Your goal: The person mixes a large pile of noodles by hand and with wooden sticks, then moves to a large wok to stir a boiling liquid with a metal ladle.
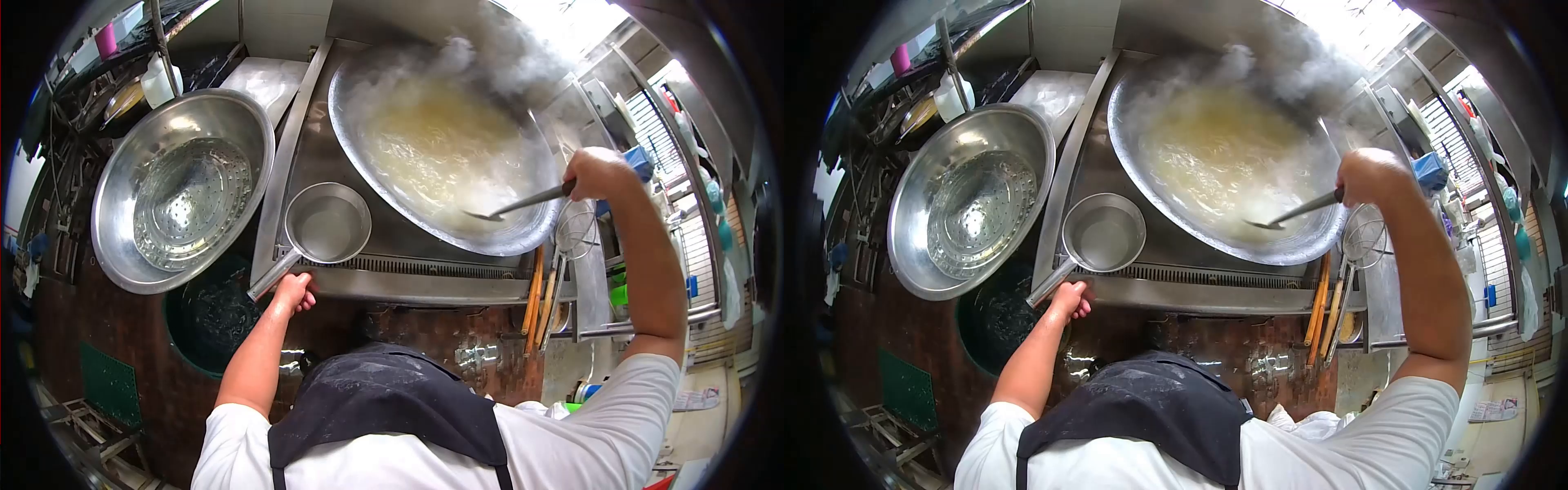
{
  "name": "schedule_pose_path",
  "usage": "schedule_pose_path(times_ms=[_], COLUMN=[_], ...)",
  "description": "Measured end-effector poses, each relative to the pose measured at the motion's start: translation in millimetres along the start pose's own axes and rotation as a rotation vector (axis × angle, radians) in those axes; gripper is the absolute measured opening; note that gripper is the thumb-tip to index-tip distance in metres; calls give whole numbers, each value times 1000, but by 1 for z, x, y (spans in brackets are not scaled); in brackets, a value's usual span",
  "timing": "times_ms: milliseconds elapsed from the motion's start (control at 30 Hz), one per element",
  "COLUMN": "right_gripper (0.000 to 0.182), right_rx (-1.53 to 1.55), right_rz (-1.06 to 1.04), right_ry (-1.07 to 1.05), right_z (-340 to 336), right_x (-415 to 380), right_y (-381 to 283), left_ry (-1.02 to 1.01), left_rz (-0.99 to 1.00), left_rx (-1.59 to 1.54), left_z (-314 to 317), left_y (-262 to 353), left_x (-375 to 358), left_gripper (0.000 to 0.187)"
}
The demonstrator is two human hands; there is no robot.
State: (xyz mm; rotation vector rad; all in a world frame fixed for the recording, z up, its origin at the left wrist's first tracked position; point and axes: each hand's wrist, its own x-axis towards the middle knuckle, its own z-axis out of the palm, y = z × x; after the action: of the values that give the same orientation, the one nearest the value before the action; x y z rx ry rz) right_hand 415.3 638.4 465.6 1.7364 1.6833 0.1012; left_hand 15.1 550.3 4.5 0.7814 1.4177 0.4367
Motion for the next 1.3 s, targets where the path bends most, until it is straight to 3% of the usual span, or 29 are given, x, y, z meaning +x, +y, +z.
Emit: schedule_pose_path(times_ms=[33,167,467,667,733,1033,1100,1300], right_gripper=[31,21,25,23,24,26,26,27], right_rx=[-188,-331,-49,190,176,185,179,243], right_rz=[-24,68,128,329,268,264,258,217], right_ry=[3,-31,-172,67,84,71,55,323], right_z=[11,82,173,197,186,180,171,153], right_x=[9,63,228,395,414,399,368,224], right_y=[-5,-26,-36,-34,-30,8,25,74], left_ry=[-1,4,49,140,180,172,156,141], left_rz=[0,-26,-127,-178,-155,-129,-107,-107], left_rx=[-4,-15,-77,-59,-105,-76,-74,-33], left_z=[0,0,3,10,9,8,8,9], left_y=[0,3,6,14,7,7,6,10], left_x=[-1,-3,-2,2,1,0,0,-3], left_gripper=[42,42,40,35,34,37,37,40])
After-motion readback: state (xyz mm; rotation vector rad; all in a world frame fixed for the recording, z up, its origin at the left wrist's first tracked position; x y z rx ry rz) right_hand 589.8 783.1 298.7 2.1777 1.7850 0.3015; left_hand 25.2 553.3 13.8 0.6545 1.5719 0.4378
